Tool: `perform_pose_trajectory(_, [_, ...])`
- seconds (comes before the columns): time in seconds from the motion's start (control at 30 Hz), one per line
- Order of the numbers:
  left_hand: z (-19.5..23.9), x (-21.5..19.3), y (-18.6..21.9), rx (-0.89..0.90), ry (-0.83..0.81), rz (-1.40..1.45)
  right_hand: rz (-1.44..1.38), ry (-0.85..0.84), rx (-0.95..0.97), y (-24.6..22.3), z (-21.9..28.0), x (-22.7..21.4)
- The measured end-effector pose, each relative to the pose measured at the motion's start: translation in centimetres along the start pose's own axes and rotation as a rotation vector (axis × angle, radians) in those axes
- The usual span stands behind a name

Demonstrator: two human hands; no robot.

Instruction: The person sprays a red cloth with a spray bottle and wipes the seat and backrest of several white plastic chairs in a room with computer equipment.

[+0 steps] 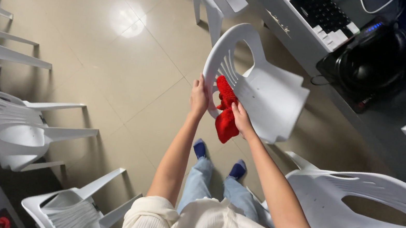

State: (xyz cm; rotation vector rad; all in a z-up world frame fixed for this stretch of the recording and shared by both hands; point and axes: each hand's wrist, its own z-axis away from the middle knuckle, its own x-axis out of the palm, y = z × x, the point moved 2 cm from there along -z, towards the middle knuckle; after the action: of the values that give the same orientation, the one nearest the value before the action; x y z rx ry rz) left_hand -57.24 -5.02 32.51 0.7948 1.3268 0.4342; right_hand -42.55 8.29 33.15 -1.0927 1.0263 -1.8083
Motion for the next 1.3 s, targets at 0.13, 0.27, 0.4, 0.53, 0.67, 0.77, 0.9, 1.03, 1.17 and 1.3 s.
perform_pose_trajectory(0.13, [-5.4, -1.4, -2.4, 0.066, -0.028, -0.014, -0.008, 0.134, -0.011, 1.9, -4.4, 0.4])
perform_pose_trajectory(0.27, [-9.0, -3.5, -2.4, 0.146, -0.045, -0.035, -0.103, 0.187, -0.051, 0.7, -6.3, 2.2])
perform_pose_trajectory(0.4, [-12.2, -5.2, -0.9, 0.176, -0.094, -0.05, -0.16, 0.246, -0.067, 0.4, -8.1, 3.0])
perform_pose_trajectory(0.53, [-15.8, -4.5, -0.9, 0.273, -0.115, -0.008, -0.181, 0.329, -0.055, 0.5, -8.9, 2.8])
perform_pose_trajectory(0.67, [-18.6, -3.7, -0.5, 0.312, -0.155, 0.02, -0.125, 0.352, -0.102, -1.2, -9.6, 2.8])
perform_pose_trajectory(0.77, [-19.1, -2.8, -0.9, 0.374, -0.125, 0.086, -0.055, 0.345, -0.194, -3.0, -10.9, 3.3])
perform_pose_trajectory(0.9, [-18.9, -4.2, -1.2, 0.304, -0.205, 0.325, 0.103, 0.313, -0.31, -4.5, -13.9, 4.6])
perform_pose_trajectory(1.03, [-18.4, -4.4, -3.5, 0.082, -0.275, 1.098, 0.625, 0.216, -0.627, -4.1, -18.7, 7.6])
perform_pose_trajectory(1.17, [-16.5, 0.0, -8.1, -0.054, -0.007, 0.614, 1.267, 0.219, -0.794, -7.0, -22.0, 11.4])
perform_pose_trajectory(1.3, [-14.6, -4.0, -2.6, 0.104, 0.075, 0.548, 1.29, 0.181, -0.833, -3.2, -27.5, 3.9])
